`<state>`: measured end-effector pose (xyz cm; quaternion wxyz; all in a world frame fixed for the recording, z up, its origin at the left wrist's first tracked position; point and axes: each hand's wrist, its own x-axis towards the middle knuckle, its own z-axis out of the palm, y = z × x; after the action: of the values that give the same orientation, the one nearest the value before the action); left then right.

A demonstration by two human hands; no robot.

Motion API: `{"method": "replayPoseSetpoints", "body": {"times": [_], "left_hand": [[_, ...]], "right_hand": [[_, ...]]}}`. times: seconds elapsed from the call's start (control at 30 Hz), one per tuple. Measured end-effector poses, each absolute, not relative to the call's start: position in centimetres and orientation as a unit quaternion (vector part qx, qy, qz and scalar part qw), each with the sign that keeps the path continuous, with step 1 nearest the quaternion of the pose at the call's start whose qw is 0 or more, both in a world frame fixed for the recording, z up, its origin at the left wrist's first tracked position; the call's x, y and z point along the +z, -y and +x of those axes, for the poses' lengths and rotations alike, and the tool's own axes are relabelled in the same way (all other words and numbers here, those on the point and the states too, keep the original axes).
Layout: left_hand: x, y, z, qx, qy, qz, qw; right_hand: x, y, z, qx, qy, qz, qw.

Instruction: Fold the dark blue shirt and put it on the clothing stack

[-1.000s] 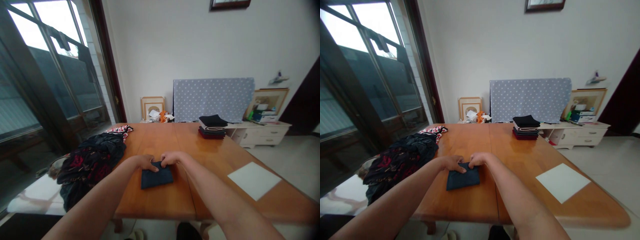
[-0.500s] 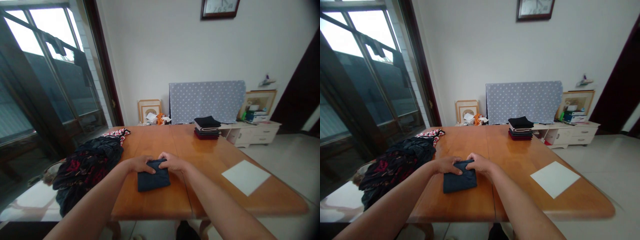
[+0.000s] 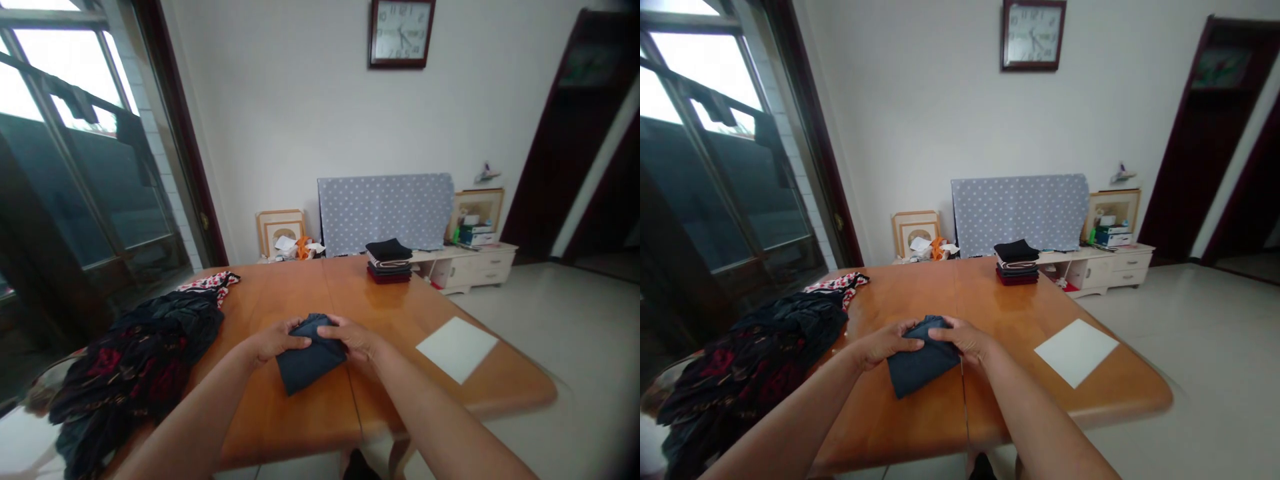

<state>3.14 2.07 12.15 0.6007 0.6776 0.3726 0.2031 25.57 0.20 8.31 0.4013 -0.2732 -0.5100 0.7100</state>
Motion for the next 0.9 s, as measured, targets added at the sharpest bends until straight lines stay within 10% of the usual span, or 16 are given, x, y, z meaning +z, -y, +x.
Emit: {"method": "replayPoseSetpoints", "body": {"times": [0.5, 0.9], "left_hand": [[4.3, -7.3, 17.1, 0.401, -0.500, 0.638, 0.428], [1.1, -7.8, 17.5, 0.326, -0.525, 0.740, 0.265]], "right_hand": [[3.2, -5.6, 41.5, 0.491, 0.490, -0.506, 0.513], [1.2, -13.0, 53.8, 0.378, 0.470, -0.598, 0.528]]}}
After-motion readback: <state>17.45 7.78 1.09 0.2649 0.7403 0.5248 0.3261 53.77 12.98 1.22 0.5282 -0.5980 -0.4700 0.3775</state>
